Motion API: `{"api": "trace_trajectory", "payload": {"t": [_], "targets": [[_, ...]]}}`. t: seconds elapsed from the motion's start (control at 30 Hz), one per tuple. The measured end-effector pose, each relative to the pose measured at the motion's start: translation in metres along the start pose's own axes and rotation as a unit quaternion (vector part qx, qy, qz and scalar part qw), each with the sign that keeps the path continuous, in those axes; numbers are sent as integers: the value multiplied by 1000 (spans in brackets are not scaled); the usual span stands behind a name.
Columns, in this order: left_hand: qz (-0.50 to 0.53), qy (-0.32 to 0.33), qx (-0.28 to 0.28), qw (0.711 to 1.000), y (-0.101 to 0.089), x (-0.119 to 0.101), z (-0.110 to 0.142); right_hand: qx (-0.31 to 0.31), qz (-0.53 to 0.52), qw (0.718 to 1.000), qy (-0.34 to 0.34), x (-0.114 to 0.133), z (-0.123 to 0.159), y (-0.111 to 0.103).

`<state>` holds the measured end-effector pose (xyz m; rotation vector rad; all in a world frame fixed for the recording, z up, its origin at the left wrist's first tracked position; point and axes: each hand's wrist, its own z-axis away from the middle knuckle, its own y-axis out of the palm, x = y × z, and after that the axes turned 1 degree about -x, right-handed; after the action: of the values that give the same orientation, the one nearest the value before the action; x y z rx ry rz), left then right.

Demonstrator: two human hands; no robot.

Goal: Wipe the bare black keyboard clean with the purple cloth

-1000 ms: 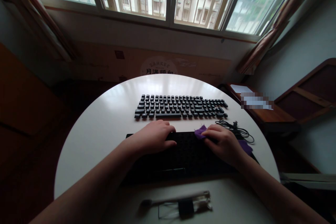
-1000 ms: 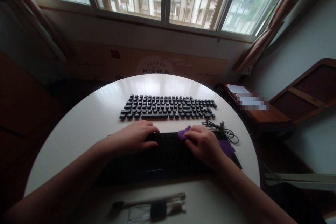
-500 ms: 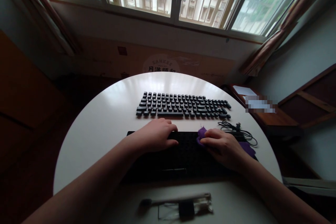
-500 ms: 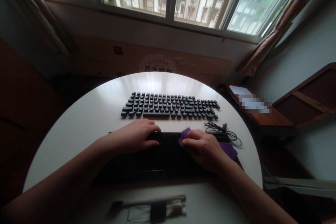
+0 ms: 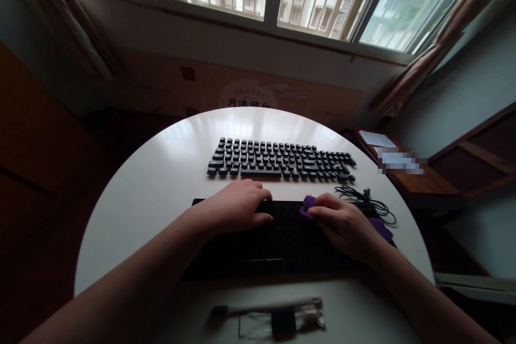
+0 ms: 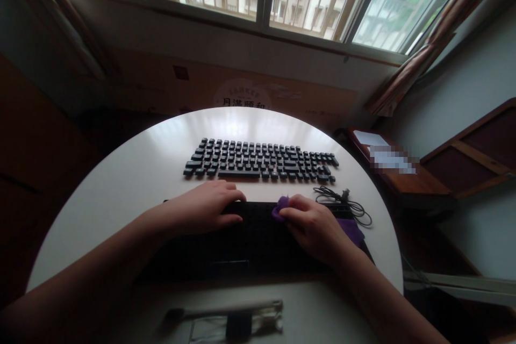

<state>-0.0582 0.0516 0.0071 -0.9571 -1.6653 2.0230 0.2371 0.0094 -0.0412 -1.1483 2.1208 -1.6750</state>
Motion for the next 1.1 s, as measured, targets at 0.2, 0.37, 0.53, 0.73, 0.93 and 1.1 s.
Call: {"api": "trace_trajectory", "payload": {"t": [0.2,0.37,0.53,0.73,0.93,1.1], "targets": [[2,-1,0,1000,1,0,0,49,9,998,-38,0,-3,-6],[3,-8,11,1000,-1,-1,0,-46,-86,995,-29,1,2,-9],[2,-7,13,1000,-2,0,-1,-321,-170,925,110,-8,25,-26],[-14,-33,23,999,-2,-9,4,-484,-89,835,247,-13,34,-36],[-34,-38,14,999,6,-26,11,-447,-129,863,199,-4,37,-35],[-12,-35,18,999,12,-24,8,-296,-376,872,105,4,41,-48]]}}
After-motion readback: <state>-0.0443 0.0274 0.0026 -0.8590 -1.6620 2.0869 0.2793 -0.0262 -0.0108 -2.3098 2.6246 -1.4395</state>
